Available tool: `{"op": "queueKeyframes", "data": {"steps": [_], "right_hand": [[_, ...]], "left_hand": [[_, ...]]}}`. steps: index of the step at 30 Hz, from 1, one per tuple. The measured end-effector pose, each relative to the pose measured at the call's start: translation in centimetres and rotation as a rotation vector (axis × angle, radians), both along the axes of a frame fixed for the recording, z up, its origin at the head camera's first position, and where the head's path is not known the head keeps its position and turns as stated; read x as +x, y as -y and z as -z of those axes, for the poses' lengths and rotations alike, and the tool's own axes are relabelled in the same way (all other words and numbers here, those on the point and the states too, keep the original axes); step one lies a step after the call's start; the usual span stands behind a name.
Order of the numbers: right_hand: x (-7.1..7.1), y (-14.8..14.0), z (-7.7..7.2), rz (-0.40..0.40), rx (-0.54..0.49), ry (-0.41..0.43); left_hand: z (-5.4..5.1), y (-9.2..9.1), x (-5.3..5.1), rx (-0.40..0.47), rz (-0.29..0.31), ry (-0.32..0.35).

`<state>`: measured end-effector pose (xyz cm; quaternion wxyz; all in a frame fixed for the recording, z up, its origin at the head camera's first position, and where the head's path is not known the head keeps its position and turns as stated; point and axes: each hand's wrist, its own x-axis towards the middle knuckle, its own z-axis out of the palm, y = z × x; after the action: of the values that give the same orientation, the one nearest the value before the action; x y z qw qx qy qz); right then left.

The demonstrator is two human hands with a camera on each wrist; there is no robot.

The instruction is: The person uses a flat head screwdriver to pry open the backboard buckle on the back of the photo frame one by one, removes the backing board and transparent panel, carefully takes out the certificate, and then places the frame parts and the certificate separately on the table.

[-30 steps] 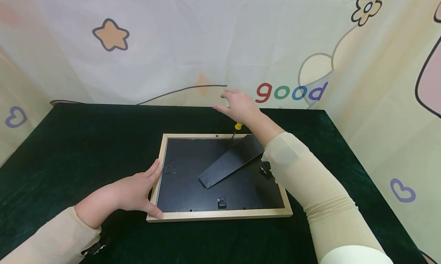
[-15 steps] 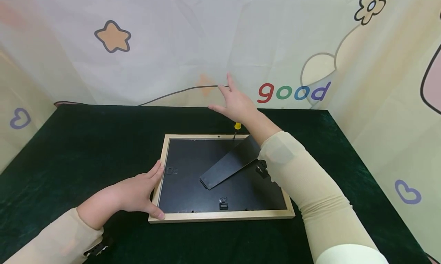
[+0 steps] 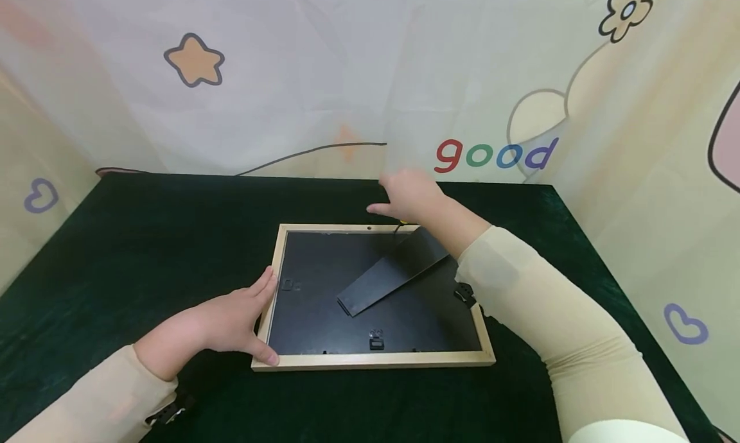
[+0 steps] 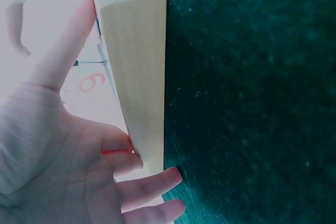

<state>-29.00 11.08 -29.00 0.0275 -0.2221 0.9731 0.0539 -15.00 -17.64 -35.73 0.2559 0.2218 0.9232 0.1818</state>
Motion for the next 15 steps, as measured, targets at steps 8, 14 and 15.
{"op": "queueKeyframes", "data": {"steps": [8, 14, 15], "right_hand": [[2.0, -1.6, 0.5, 0.102, 0.097, 0.16], [3.7, -4.2, 0.9, 0.048, -0.115, 0.162], [4.1, -4.6, 0.8, 0.038, -0.169, 0.171]], "left_hand": [[0.1, 0.2, 0.0, 0.007, 0.008, -0.011], [0.1, 0.2, 0.1, 0.01, 0.009, -0.005], [0.0, 0.2, 0.1, 0.012, 0.008, -0.004]]}}
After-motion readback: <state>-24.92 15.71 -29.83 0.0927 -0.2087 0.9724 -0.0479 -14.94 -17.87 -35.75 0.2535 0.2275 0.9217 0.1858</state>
